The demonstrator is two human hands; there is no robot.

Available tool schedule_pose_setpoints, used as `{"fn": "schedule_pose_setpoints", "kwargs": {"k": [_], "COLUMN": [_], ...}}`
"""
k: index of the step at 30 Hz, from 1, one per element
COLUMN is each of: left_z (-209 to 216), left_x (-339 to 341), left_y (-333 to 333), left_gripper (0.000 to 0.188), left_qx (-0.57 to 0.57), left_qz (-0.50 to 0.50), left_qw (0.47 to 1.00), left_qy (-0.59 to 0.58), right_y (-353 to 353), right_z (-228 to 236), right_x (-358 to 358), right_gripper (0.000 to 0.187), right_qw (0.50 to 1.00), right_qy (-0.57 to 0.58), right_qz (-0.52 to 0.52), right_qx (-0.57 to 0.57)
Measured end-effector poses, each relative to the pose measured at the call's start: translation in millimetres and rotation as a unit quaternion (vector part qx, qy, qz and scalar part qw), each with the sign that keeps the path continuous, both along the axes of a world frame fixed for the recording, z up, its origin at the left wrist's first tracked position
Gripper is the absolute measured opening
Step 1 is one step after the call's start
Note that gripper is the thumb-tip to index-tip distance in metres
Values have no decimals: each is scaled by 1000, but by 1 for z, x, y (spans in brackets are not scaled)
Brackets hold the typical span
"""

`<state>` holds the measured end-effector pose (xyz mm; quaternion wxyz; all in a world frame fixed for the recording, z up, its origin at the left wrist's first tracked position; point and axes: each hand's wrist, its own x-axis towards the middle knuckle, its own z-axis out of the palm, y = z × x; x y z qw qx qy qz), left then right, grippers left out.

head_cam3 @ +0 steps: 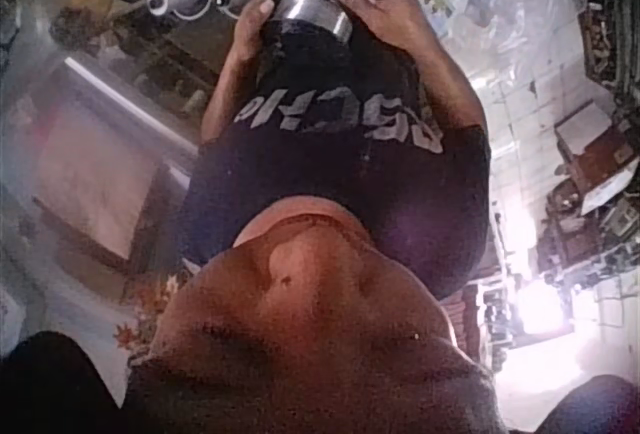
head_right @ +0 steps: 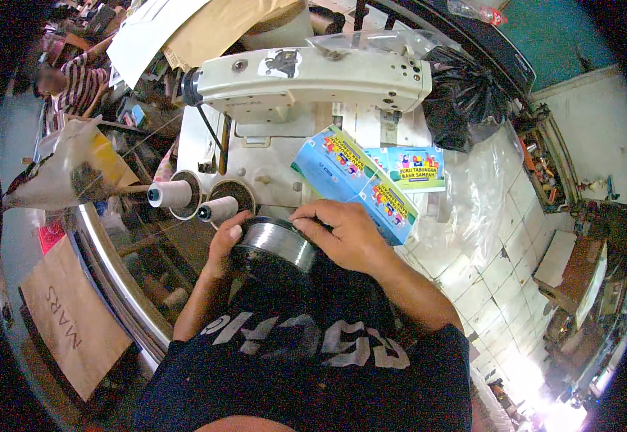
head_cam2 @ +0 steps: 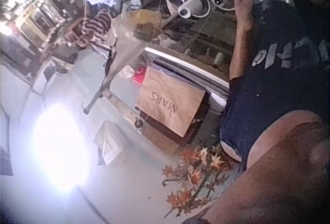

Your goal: The person handles booklets and a spool of wire near a machine, moves items off an adjacent table, and carries the spool of wire while walking through the workshop.

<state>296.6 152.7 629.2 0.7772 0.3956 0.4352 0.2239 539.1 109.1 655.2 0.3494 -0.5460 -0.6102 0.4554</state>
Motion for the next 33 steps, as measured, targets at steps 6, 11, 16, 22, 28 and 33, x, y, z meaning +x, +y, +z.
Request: {"fn": "schedule_pose_setpoints", "kwargs": {"k": [6, 11, 16, 22, 28, 33], "left_z": [-4, -4, -8, -6, -12, -22], "left_x": [-2, -5, -4, -3, -2, -3], "left_y": [0, 1, -1, 0, -1, -3], "left_gripper": [55, 55, 54, 52, 49, 50], "left_qx": [-6, 10, 10, 13, -19, -23], "left_qz": [3, -16, -32, -26, -12, -6], "left_qw": [1000, 999, 998, 999, 998, 998], "left_qy": [-28, -43, -45, -37, -54, -56], "right_y": [-3, -1, -7, -5, -3, -1], "right_z": [-16, -14, -17, -20, -23, -22], "right_x": [-11, -14, -7, -8, -12, -15], "right_gripper": [24, 23, 22, 20, 21, 21], "right_qw": [967, 952, 952, 957, 960, 963], "right_qy": [183, 233, 238, 256, 252, 244], "right_qz": [-63, -49, -35, -7, -19, -43], "right_qx": [-165, -190, -187, -139, -118, -109]}}
